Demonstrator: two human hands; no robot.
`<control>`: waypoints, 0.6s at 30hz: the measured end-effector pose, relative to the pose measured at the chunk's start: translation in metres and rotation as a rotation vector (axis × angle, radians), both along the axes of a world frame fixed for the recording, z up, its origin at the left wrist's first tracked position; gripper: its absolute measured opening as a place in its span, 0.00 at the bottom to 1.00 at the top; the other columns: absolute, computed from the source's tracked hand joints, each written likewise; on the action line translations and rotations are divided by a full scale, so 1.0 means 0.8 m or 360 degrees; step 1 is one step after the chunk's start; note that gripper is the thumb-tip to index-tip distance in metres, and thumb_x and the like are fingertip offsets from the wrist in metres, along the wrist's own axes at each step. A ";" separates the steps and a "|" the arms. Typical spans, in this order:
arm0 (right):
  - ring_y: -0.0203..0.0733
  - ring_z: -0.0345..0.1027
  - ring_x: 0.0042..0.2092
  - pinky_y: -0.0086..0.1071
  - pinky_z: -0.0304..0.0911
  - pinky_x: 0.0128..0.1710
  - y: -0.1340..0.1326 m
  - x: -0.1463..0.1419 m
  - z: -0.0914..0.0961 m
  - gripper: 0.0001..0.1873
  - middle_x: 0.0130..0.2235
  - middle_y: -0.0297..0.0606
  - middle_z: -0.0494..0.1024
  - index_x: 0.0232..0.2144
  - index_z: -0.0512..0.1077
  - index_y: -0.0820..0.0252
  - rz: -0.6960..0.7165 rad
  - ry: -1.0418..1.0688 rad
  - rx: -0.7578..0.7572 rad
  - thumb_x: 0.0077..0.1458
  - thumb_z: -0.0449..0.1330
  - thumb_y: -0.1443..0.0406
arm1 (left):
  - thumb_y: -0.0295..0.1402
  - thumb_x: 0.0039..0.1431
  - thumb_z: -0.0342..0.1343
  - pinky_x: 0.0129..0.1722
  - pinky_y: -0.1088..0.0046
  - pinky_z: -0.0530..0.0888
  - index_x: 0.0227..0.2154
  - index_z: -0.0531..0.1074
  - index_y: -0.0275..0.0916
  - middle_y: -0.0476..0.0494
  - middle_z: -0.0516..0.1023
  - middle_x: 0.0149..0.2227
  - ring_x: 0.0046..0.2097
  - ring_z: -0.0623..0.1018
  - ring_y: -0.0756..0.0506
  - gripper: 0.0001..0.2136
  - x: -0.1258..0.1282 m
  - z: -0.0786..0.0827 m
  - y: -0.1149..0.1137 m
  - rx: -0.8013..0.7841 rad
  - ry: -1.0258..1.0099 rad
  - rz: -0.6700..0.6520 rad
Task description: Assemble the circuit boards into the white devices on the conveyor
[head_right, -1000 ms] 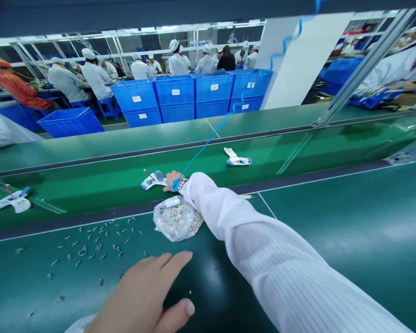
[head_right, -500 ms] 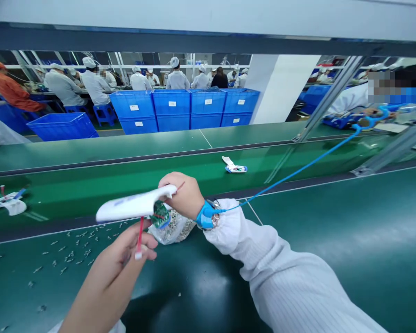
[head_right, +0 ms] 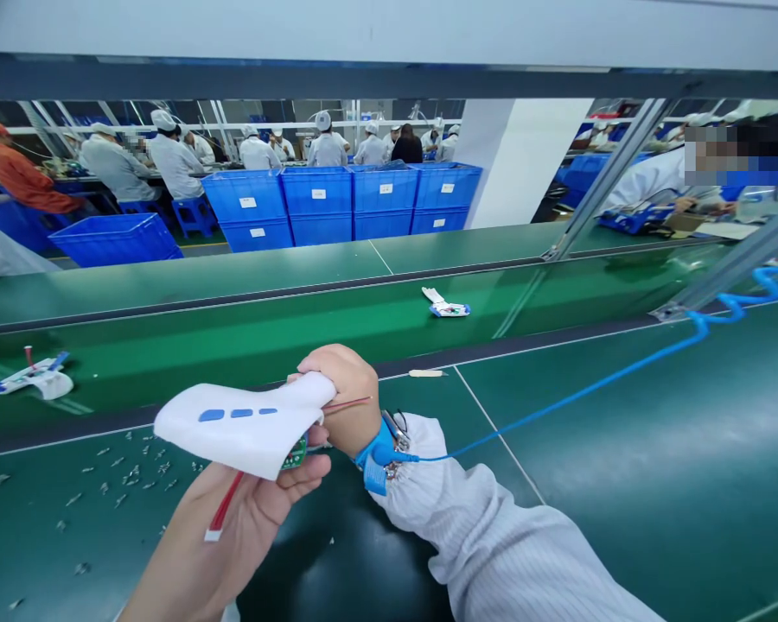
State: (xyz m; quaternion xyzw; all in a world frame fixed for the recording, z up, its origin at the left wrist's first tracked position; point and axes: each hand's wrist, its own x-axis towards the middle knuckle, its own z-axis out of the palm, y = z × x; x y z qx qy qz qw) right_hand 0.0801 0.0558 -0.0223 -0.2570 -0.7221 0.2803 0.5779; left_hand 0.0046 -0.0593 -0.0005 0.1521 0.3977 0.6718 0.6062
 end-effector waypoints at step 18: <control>0.40 0.69 0.33 0.32 0.67 0.33 -0.015 -0.007 -0.016 0.13 0.30 0.36 0.75 0.34 0.74 0.64 0.0802 -0.0364 -0.0999 0.43 0.63 0.65 | 0.29 0.47 0.66 0.42 0.79 0.75 0.42 0.75 0.40 0.46 0.80 0.40 0.42 0.79 0.48 0.17 -0.038 0.009 0.002 0.0255 0.0723 0.1079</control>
